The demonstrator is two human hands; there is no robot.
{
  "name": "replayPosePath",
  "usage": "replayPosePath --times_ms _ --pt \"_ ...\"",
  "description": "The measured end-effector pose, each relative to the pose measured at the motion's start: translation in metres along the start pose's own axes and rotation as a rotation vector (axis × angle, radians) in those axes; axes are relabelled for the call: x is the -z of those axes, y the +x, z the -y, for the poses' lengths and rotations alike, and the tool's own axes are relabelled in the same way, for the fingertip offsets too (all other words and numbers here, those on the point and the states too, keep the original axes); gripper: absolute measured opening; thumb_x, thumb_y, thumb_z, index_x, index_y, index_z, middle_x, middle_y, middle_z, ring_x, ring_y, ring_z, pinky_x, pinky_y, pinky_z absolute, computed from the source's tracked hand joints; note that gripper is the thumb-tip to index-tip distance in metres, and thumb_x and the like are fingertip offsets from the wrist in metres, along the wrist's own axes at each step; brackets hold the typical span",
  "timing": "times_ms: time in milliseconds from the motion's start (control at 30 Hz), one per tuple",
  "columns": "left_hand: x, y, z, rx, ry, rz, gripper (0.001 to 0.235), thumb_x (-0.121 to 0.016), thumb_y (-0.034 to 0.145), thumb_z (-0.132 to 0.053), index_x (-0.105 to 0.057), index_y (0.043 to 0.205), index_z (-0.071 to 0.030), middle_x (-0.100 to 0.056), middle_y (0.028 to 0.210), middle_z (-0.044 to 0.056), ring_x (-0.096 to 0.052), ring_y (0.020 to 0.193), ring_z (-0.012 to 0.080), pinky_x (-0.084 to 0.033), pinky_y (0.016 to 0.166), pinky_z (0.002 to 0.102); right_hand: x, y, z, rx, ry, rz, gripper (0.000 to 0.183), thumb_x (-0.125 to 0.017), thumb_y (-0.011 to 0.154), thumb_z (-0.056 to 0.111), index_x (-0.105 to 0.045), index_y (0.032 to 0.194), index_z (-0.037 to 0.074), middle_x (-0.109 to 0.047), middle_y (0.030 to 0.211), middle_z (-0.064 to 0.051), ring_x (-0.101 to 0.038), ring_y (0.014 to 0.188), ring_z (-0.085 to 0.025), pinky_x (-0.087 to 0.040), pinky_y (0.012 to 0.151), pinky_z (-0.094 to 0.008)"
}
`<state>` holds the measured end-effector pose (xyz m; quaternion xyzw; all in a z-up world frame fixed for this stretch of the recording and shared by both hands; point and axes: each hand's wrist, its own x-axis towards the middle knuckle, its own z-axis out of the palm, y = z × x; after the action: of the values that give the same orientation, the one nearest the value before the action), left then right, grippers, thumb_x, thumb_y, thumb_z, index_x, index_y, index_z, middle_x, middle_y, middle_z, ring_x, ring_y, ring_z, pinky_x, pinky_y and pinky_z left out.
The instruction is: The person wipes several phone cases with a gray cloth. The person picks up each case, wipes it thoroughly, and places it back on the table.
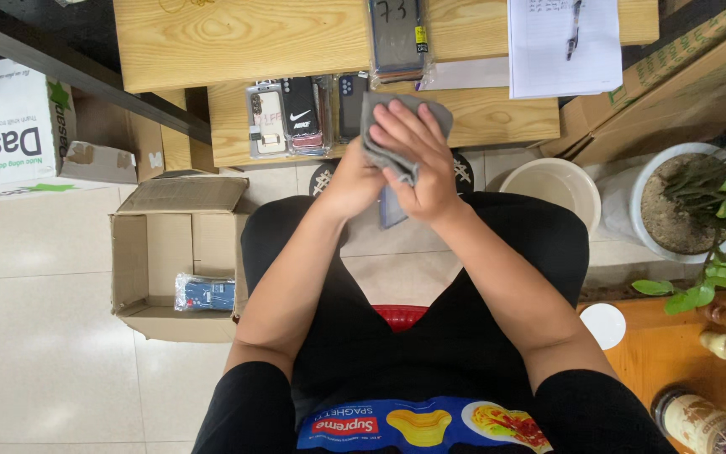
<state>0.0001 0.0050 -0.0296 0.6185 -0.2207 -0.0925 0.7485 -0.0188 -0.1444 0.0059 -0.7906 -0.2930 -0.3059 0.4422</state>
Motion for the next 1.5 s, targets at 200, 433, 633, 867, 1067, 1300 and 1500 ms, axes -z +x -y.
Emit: replayPosePath --times_ms 200,433,633,867,1067,1300,1500 --pt "-0.003 0.002 -0.042 0.104 -0.178 0.006 0.036 -0.070 0.087 0.016 -0.069 0.117 -0.004 -0.070 0.095 0.001 -0.067 0.090 0.0099 -0.055 0.083 0.025 0.016 0.009 -0.004 -0.076 0.018 -0.087 0.038 -0.053 0.114 0.017 -0.065 0.144 -0.004 -0.055 0.159 -0.019 -0.048 0.150 -0.036 -0.033 0.129 -0.051" --pt "0.000 -0.006 -0.042 0.143 -0.028 0.164 0.075 -0.062 0.096 0.015 -0.039 0.164 -0.005 -0.038 0.172 0.013 -0.032 0.163 0.0239 -0.021 0.137 0.038 0.031 0.012 0.002 -0.487 0.185 -0.091 0.043 -0.045 0.117 0.025 -0.060 0.144 -0.005 -0.057 0.156 -0.016 -0.059 0.145 -0.027 -0.045 0.124 -0.039" --pt "-0.002 -0.001 -0.052 0.119 -0.149 0.135 0.065 -0.068 0.093 0.016 -0.056 0.153 -0.003 -0.064 0.150 0.016 -0.053 0.140 0.0185 -0.044 0.121 0.042 0.021 -0.025 -0.058 -0.872 0.299 -0.197 0.047 -0.059 0.114 0.039 -0.074 0.082 0.007 -0.073 0.079 -0.004 -0.062 0.077 -0.016 -0.052 0.078 -0.036" --pt "-0.002 0.006 -0.033 -0.042 -0.388 0.016 0.078 -0.067 0.086 0.021 -0.050 0.159 0.000 -0.057 0.156 0.027 -0.050 0.148 0.0396 -0.044 0.122 0.051 0.027 -0.022 -0.028 -1.195 0.416 -0.318 0.071 -0.070 0.106 0.051 -0.057 0.137 -0.011 -0.057 0.138 -0.029 -0.051 0.132 -0.031 -0.037 0.117 -0.049" --pt "0.022 0.013 -0.006 -0.005 -0.210 -0.277 0.072 -0.068 0.087 0.021 -0.052 0.155 0.001 -0.067 0.141 0.022 -0.063 0.131 0.0313 -0.057 0.105 0.041 0.019 -0.001 -0.007 -1.286 0.503 -0.306 0.072 -0.072 0.104 0.052 -0.052 0.136 -0.009 -0.052 0.133 -0.021 -0.049 0.131 -0.029 -0.034 0.120 -0.049" --pt "0.017 0.016 0.009 0.115 0.064 -0.571 0.056 -0.075 0.099 0.000 -0.049 0.149 -0.006 -0.054 0.136 0.028 -0.058 0.129 0.0528 -0.054 0.104 0.062 0.020 -0.018 -0.010 -1.188 0.692 -0.388 0.057 -0.073 0.105 0.049 -0.059 0.127 -0.002 -0.063 0.125 -0.014 -0.058 0.123 -0.023 -0.041 0.119 -0.051" --pt "-0.027 0.014 -0.053 0.393 -0.471 -0.344 0.093 -0.059 0.105 -0.059 -0.021 0.171 -0.006 -0.026 0.168 0.036 -0.023 0.156 0.0575 -0.024 0.121 0.075 0.014 -0.011 0.000 -1.051 0.779 -0.406 0.063 -0.067 0.110 0.047 -0.058 0.142 -0.006 -0.056 0.149 -0.024 -0.050 0.139 -0.028 -0.031 0.126 -0.060"
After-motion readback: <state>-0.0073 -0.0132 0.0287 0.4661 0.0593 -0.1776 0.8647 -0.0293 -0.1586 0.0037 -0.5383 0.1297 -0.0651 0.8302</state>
